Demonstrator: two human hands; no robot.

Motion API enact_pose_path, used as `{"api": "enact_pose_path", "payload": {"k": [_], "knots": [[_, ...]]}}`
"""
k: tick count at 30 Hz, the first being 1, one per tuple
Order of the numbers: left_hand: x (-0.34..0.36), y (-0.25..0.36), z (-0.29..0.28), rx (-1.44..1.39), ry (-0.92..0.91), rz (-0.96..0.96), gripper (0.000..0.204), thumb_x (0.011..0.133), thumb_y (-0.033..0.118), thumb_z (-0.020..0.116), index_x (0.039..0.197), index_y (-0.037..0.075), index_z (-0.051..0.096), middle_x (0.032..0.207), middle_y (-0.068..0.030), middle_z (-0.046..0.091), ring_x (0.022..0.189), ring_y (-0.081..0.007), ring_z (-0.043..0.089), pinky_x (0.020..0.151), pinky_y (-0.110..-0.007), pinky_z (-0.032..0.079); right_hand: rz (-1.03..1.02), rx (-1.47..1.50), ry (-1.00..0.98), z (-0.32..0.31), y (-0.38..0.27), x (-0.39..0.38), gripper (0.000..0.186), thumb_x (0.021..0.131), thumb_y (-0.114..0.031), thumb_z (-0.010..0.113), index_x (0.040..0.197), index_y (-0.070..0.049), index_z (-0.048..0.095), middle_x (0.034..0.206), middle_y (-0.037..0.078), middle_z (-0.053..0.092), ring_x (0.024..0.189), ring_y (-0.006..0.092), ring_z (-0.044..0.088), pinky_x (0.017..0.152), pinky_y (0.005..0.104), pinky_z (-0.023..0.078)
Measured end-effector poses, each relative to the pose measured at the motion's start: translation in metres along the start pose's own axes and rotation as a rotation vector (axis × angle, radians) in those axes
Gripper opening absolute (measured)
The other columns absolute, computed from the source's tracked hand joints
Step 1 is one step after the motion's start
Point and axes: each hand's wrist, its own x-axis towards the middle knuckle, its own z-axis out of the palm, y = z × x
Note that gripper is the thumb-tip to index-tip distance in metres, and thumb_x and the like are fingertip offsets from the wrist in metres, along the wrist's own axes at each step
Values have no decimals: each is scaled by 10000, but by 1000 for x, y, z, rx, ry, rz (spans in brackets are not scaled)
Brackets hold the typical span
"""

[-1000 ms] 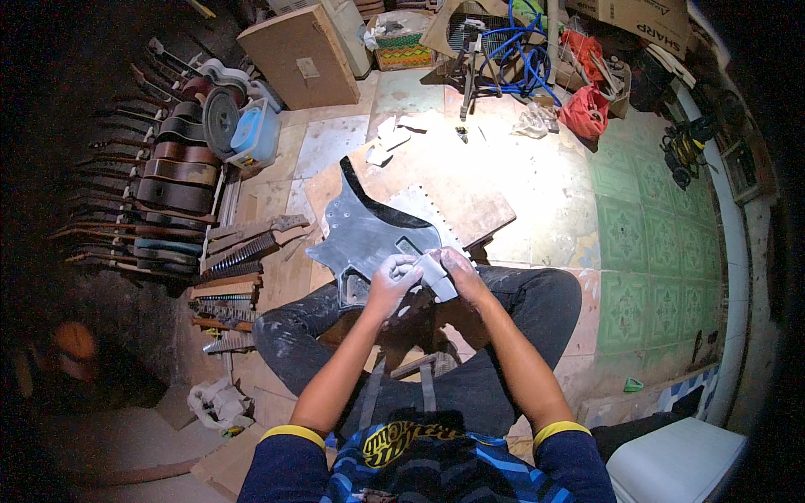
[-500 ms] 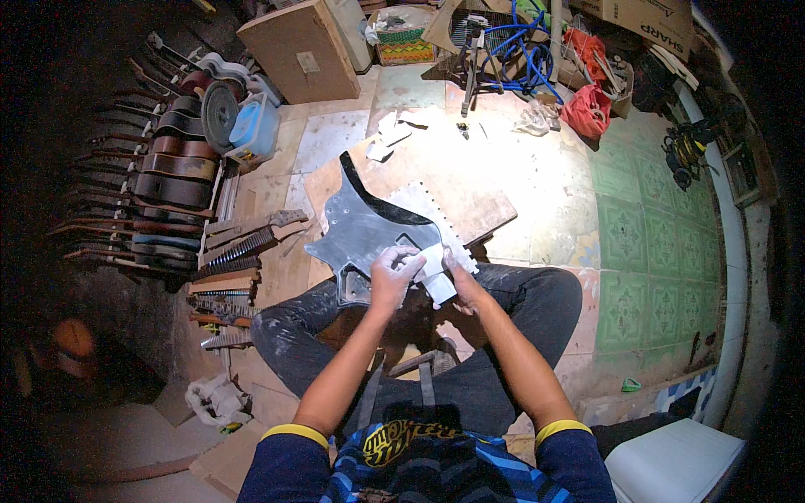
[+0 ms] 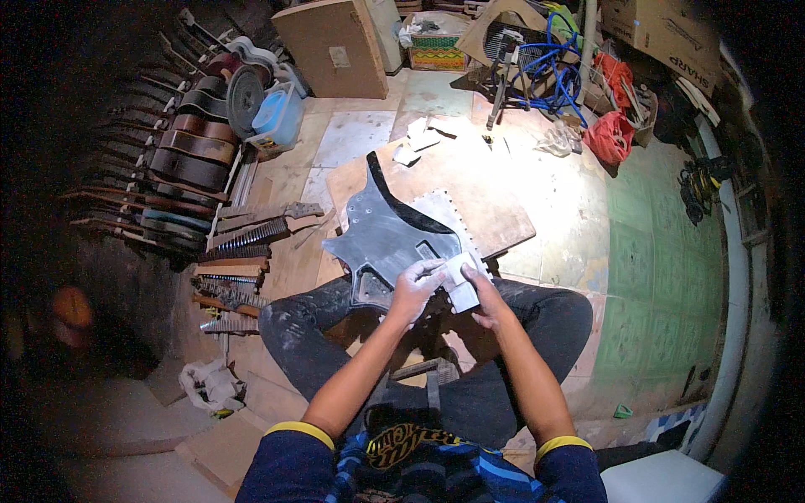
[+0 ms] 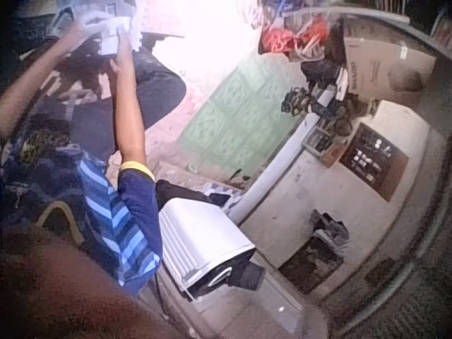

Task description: The person sands the surface and edges of a guitar body by hand using a piece of sandpaper.

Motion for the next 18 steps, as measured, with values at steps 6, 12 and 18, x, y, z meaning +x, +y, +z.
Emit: {"api": "enact_pose_path", "payload": {"k": [6, 12, 18], "knots": [[6, 13, -9, 177, -103, 63, 321, 936, 174, 710, 1181, -32, 689, 1153, -90, 699, 1020, -136, 649, 922, -287, 510, -2, 84, -7, -4, 1, -2, 495, 1009, -527, 501, 1276, -117, 576, 1021, 65, 698, 777, 185, 694, 582, 341, 578], [16, 7, -13, 158, -157, 60, 328, 936, 191, 705, 1174, -35, 696, 1127, -99, 714, 1021, -147, 650, 929, -292, 501, -19, 94, -65, -2, -2, -4, 471, 1010, -478, 495, 1272, -93, 565, 1015, 87, 696, 785, 218, 698, 605, 364, 589], [18, -4, -9, 22, -118, -6, 322, 937, 190, 709, 1168, -34, 698, 1119, -100, 718, 1032, -143, 647, 929, -289, 499, -13, 133, -40, -5, -2, -2, 489, 1006, -471, 499, 1297, -83, 561, 1012, 98, 692, 791, 222, 694, 626, 366, 582]]}}
